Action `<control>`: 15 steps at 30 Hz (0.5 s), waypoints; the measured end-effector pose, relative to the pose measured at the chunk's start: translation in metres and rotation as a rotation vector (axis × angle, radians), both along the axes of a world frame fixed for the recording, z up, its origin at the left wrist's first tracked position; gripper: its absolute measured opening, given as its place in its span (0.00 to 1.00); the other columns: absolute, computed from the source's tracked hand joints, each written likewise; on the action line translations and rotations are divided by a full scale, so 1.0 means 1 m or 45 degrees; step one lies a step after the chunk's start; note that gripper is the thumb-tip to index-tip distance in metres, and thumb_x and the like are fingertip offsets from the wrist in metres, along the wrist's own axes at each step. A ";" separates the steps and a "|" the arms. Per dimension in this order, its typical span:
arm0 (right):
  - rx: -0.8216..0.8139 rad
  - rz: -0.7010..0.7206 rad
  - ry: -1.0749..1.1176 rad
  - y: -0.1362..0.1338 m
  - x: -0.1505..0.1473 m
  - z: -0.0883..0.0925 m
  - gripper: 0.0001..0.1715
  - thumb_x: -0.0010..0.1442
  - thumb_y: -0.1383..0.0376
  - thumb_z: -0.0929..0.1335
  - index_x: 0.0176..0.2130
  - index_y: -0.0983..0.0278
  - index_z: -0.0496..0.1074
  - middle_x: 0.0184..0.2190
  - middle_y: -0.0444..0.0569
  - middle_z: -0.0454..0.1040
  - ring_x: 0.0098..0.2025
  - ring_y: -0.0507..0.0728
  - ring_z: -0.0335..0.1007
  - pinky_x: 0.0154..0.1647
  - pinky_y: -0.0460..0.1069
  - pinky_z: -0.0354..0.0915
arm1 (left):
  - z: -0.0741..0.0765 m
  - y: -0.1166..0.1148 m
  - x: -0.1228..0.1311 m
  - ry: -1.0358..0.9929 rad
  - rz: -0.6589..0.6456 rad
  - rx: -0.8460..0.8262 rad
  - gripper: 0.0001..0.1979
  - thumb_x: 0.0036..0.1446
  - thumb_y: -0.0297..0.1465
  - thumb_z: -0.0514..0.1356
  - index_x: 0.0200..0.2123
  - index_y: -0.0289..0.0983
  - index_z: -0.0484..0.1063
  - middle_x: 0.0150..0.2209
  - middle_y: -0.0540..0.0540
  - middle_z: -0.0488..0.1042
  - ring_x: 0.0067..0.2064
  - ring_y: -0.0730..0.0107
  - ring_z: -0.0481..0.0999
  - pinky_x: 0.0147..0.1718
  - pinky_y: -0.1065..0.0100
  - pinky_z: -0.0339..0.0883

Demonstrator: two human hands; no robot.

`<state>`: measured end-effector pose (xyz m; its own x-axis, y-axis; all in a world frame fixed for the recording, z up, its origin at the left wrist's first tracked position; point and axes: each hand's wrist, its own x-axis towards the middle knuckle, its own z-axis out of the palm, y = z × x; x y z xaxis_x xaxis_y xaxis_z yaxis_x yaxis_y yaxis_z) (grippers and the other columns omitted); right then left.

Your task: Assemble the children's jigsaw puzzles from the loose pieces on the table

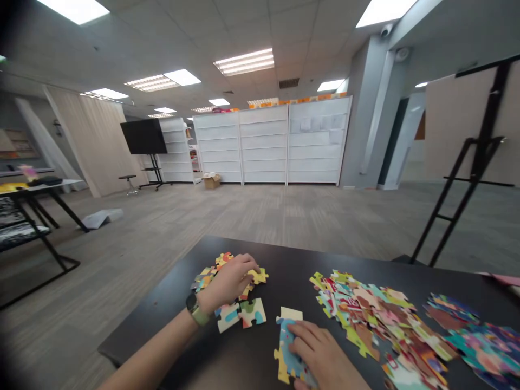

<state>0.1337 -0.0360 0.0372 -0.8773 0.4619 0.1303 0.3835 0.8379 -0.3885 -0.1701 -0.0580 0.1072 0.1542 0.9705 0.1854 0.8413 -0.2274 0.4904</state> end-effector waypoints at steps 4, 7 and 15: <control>-0.013 -0.018 0.029 -0.002 0.003 -0.004 0.26 0.57 0.59 0.69 0.55 0.56 0.76 0.66 0.51 0.68 0.67 0.72 0.61 0.65 0.66 0.62 | -0.013 -0.065 -0.014 0.065 0.134 0.066 0.09 0.64 0.27 0.57 0.43 0.39 0.77 0.45 0.43 0.76 0.49 0.55 0.74 0.51 0.57 0.68; -0.044 -0.027 0.060 -0.007 0.004 0.001 0.23 0.60 0.58 0.68 0.55 0.55 0.76 0.66 0.51 0.68 0.67 0.71 0.61 0.66 0.66 0.61 | -0.044 -0.123 -0.028 0.231 0.164 0.106 0.15 0.64 0.30 0.59 0.53 0.43 0.75 0.56 0.42 0.72 0.57 0.51 0.71 0.56 0.53 0.66; -0.003 -0.105 0.076 -0.025 0.001 0.018 0.21 0.64 0.59 0.66 0.55 0.58 0.74 0.65 0.56 0.68 0.68 0.70 0.59 0.67 0.68 0.57 | -0.055 -0.152 -0.008 0.317 -0.056 -0.205 0.29 0.56 0.37 0.69 0.61 0.46 0.70 0.49 0.41 0.75 0.48 0.52 0.76 0.48 0.58 0.73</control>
<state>0.1346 -0.0613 0.0550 -0.8271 0.5325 0.1801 0.4269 0.8035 -0.4150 -0.1779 -0.2099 0.0526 0.2182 0.9757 -0.0194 0.9312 -0.2022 0.3033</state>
